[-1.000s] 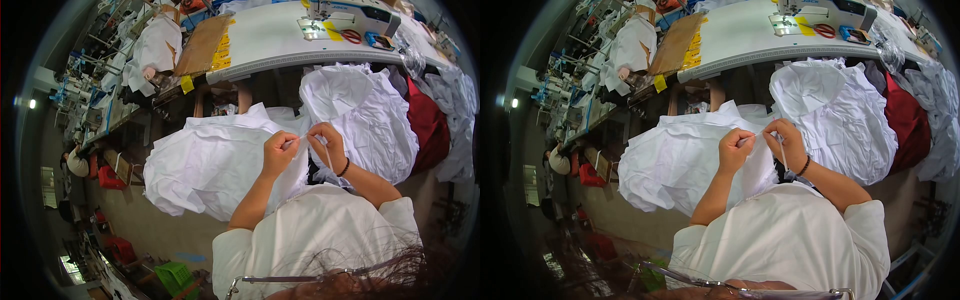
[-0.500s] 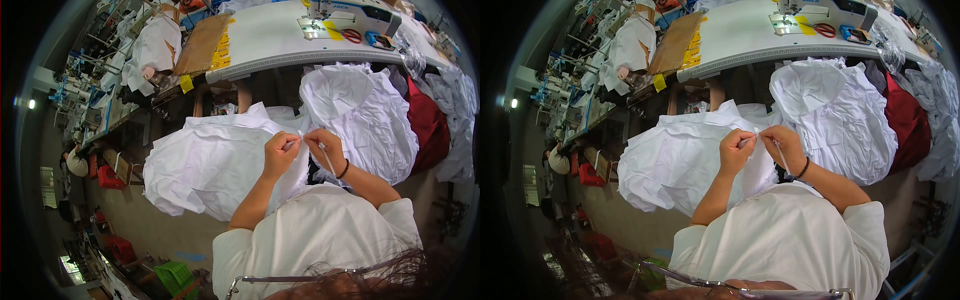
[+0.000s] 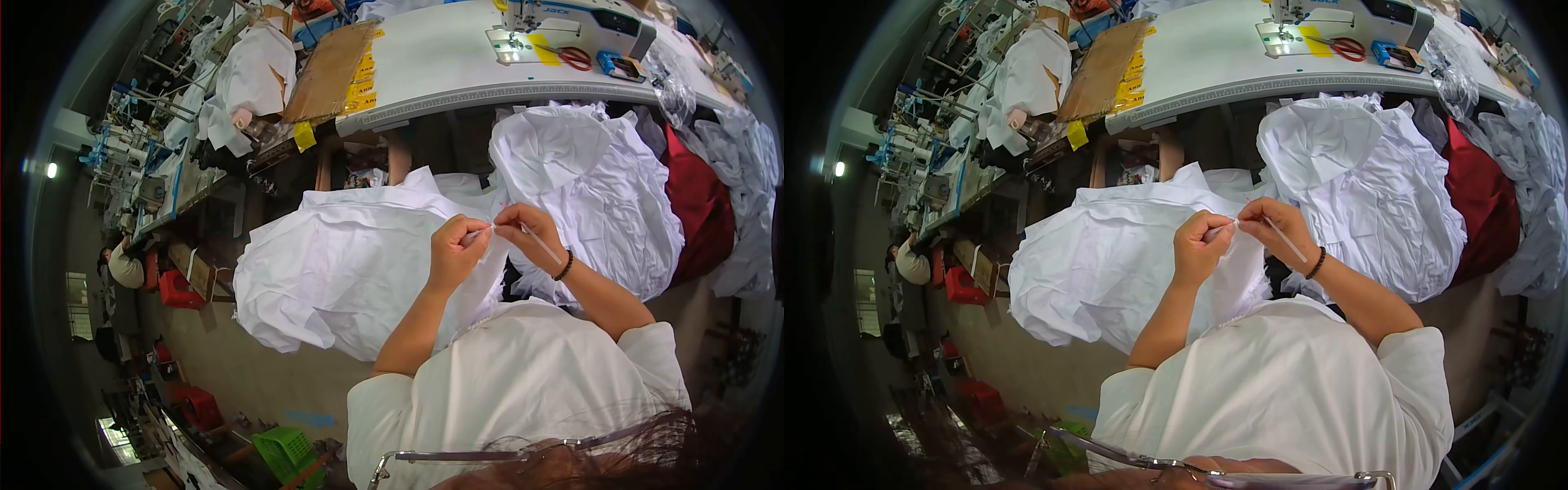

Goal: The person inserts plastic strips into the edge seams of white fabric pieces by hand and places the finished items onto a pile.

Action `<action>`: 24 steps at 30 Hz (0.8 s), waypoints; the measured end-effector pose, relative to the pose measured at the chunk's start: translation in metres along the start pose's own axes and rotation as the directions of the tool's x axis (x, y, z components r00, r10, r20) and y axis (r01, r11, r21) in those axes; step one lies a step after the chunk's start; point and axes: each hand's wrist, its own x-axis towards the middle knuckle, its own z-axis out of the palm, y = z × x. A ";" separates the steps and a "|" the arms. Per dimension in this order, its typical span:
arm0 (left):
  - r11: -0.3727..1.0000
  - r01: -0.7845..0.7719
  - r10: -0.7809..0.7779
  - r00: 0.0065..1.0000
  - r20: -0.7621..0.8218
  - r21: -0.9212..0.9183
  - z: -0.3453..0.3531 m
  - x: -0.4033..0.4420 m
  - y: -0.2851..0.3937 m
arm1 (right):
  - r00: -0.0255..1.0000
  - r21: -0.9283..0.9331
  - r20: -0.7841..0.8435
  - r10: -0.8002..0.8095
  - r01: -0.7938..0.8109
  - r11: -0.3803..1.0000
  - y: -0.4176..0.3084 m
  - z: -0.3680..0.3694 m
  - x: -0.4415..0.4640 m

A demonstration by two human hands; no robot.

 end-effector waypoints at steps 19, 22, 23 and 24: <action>0.999 -0.037 0.037 0.999 0.002 -0.016 0.002 0.001 -0.006 | 0.993 0.201 0.030 0.111 -0.114 0.973 0.000 -0.004 0.000; 0.999 -0.019 0.020 0.999 0.026 -0.026 0.001 0.001 -0.002 | 0.962 -0.082 -0.118 -0.247 0.239 0.968 -0.014 -0.004 0.004; 1.000 -0.018 0.019 0.999 0.028 -0.025 0.001 0.001 -0.002 | 0.957 -0.099 -0.088 -0.275 0.267 0.959 -0.014 -0.005 0.006; 0.999 -0.032 0.032 0.999 0.042 -0.015 0.001 0.001 -0.002 | 0.951 -0.115 -0.058 -0.302 0.294 0.949 -0.015 -0.005 0.007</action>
